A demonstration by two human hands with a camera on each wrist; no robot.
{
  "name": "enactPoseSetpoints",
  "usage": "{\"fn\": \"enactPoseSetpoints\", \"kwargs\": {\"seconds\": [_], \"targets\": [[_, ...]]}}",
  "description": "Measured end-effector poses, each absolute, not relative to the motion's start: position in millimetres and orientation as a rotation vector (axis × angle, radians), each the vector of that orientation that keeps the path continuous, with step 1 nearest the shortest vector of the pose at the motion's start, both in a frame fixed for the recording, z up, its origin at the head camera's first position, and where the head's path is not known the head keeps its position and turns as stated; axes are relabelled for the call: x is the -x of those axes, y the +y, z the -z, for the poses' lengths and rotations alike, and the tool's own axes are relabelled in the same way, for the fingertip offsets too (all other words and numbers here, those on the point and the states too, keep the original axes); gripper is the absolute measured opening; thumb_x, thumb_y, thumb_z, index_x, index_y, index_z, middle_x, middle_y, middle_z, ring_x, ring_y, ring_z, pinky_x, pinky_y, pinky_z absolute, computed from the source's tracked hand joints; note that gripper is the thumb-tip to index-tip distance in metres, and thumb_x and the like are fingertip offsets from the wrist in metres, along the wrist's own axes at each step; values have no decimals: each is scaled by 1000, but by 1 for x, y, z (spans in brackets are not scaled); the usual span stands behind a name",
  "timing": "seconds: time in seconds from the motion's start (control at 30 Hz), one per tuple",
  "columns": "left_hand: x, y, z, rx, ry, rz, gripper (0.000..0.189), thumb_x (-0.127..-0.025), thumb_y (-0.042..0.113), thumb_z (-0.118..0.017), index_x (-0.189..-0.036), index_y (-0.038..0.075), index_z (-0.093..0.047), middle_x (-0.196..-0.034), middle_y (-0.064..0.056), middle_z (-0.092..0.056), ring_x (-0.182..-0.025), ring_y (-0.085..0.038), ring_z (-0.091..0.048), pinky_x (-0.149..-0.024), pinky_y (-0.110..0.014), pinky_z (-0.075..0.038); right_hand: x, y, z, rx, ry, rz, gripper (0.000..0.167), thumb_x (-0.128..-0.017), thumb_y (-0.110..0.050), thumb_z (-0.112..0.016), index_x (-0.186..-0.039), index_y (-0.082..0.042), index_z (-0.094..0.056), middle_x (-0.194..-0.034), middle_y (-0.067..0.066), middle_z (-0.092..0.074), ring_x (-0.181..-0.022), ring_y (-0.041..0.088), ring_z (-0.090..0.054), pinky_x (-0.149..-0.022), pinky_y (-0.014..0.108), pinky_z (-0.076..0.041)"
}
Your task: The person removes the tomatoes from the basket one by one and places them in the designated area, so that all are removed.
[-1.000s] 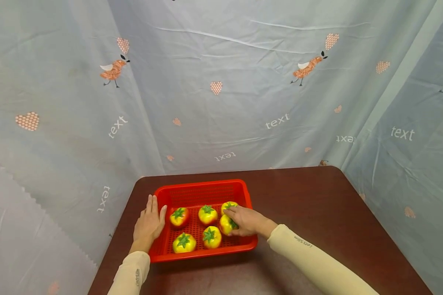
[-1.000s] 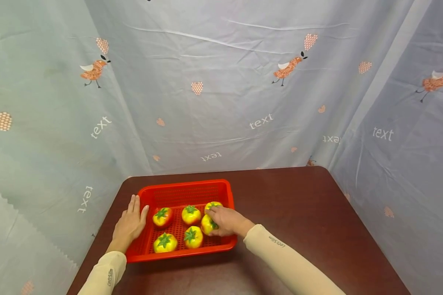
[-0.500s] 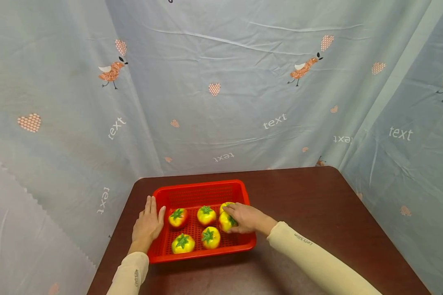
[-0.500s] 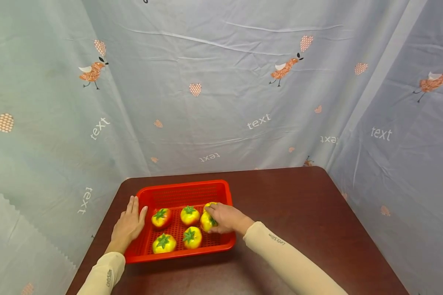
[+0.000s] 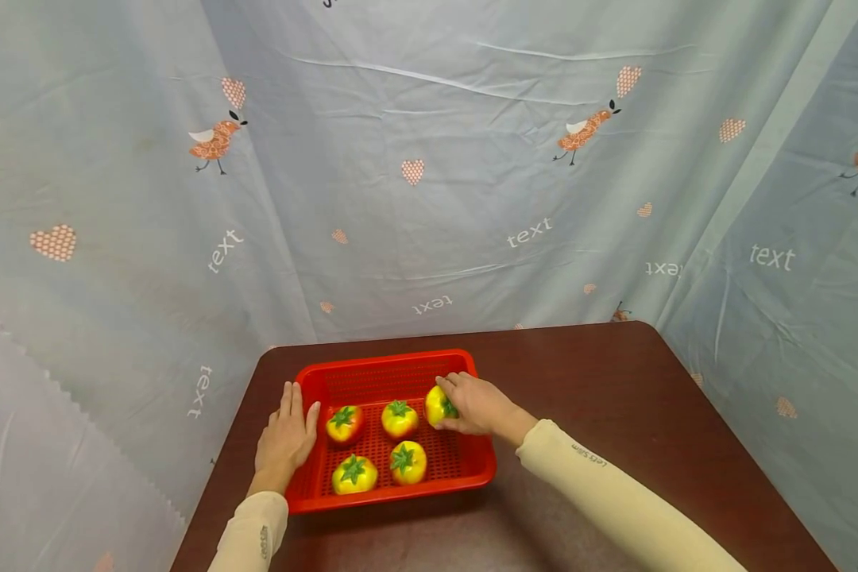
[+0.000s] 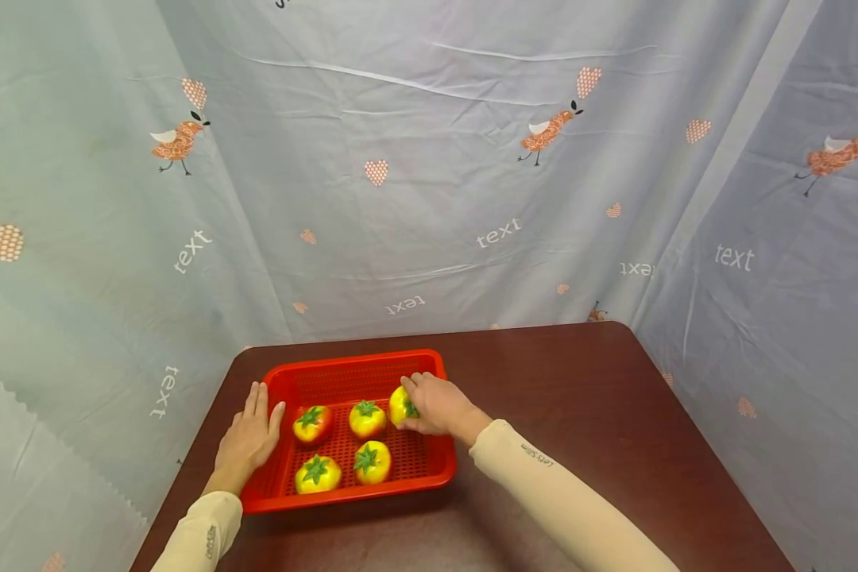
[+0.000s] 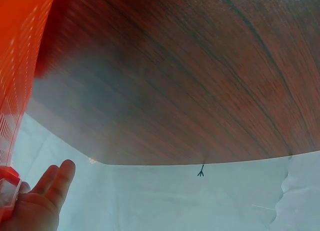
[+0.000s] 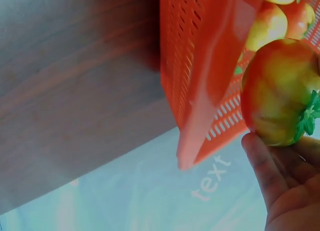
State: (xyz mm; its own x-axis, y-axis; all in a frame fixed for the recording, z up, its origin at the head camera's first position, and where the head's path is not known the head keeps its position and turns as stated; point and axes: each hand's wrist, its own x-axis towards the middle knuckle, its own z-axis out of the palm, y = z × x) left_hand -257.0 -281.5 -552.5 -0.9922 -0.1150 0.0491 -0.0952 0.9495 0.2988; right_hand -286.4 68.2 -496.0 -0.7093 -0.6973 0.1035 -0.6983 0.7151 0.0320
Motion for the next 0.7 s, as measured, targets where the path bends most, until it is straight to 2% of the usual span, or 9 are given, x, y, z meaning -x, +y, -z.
{"fn": "enactPoseSetpoints", "kwargs": {"seconds": [0.23,0.7], "targets": [[256,-283,552,-166,-3039,469,73,-105,48,-23,-156,1,-2,-163,-22,-2,-132,-55,-33,-105,-67,-34,293,71,485,-1058,-2755,-95,78,-85,-52,-70,-137,3,-52,-123,15,-61,-111,27,-60,-96,37,-53],[257,-283,554,-150,-3035,465,74,-105,50,-22,-156,1,-3,-163,-23,-3,-130,-56,-36,-103,-67,-37,310,90,475,-787,-2754,-227,78,-86,-47,-71,-140,5,-48,-128,19,-58,-117,31,-57,-95,39,-53]]}}
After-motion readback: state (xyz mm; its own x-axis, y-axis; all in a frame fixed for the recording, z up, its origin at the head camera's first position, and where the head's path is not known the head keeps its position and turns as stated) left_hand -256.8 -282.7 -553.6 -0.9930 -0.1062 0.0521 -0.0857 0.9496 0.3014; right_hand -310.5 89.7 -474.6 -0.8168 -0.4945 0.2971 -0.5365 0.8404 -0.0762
